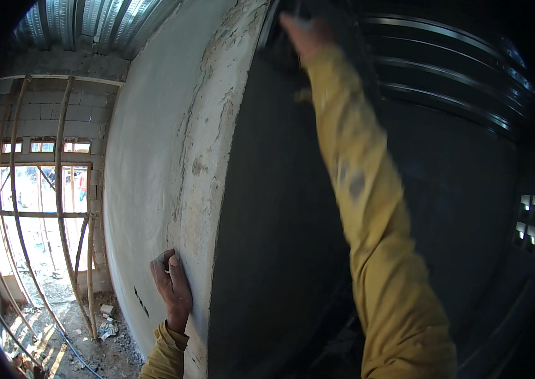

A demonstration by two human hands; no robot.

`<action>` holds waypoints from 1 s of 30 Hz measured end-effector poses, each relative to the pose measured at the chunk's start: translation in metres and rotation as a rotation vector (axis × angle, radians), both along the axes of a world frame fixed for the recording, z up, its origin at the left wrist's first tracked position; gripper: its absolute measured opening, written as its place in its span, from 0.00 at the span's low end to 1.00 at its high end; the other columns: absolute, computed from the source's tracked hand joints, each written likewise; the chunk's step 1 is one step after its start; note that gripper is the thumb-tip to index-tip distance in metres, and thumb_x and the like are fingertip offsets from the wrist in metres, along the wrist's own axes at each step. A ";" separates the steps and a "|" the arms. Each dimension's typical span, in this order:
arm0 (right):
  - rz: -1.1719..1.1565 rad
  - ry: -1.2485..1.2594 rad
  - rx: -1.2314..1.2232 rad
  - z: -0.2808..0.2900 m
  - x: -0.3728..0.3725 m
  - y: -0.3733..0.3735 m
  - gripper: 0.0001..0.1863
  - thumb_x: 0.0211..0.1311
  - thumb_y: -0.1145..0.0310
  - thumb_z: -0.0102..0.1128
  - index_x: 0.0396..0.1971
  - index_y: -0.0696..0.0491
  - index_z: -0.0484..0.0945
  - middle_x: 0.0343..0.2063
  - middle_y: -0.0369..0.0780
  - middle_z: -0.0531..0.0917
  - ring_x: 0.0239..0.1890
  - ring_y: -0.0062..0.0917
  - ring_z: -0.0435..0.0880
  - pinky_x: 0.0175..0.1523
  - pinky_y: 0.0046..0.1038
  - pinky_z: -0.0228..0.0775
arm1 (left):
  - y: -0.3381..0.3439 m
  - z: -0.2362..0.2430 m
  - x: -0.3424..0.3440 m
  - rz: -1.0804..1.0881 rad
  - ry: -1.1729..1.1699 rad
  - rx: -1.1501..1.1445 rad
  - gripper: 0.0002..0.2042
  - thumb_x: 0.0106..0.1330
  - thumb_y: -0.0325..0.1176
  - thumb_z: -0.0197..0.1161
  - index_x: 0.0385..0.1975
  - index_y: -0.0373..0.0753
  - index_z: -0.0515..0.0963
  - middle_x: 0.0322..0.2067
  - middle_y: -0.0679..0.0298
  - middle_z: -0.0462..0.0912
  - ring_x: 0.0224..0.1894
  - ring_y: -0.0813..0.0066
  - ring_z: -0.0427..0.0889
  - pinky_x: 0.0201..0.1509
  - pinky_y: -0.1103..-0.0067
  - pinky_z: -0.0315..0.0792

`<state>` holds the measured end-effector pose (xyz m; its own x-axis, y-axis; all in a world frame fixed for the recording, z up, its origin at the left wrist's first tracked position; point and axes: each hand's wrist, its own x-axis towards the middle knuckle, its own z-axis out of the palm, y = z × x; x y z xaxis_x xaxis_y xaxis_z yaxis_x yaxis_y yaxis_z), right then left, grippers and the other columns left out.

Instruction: The person rubs a concrete wall with a float, applies plaster along the wall and corner using trowels, and scrapes the trowels together.

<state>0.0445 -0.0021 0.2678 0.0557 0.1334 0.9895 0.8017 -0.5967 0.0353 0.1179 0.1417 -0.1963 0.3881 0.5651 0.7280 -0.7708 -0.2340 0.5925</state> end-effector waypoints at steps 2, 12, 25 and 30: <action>-0.245 -0.137 0.100 -0.088 0.016 -0.006 0.33 0.57 0.45 0.63 0.36 0.68 0.74 0.33 0.55 0.81 0.38 0.45 0.82 0.43 0.37 0.73 | 0.001 0.000 0.000 0.006 -0.001 0.003 0.16 0.74 0.39 0.48 0.45 0.30 0.73 0.41 0.54 0.72 0.45 0.63 0.71 0.53 0.71 0.65; -0.255 -0.258 0.099 -0.091 0.025 -0.004 0.33 0.53 0.49 0.65 0.38 0.69 0.73 0.28 0.51 0.81 0.33 0.42 0.84 0.42 0.39 0.75 | 0.001 0.001 -0.002 0.010 -0.017 0.015 0.16 0.74 0.39 0.48 0.45 0.30 0.73 0.41 0.53 0.73 0.45 0.63 0.71 0.52 0.71 0.65; -0.032 -0.178 -0.003 -0.117 0.012 -0.011 0.29 0.56 0.49 0.66 0.34 0.65 0.73 0.26 0.47 0.80 0.28 0.34 0.82 0.34 0.37 0.72 | 0.000 0.001 -0.001 0.003 -0.014 0.005 0.17 0.74 0.40 0.48 0.45 0.29 0.73 0.40 0.54 0.72 0.45 0.63 0.71 0.53 0.71 0.65; -0.051 -0.087 -0.119 -0.342 0.004 -0.032 0.30 0.57 0.60 0.66 0.52 0.63 0.65 0.39 0.53 0.75 0.35 0.44 0.80 0.36 0.39 0.74 | 0.001 0.000 -0.002 -0.038 -0.020 -0.003 0.17 0.74 0.40 0.47 0.46 0.29 0.73 0.41 0.54 0.72 0.45 0.64 0.70 0.53 0.72 0.64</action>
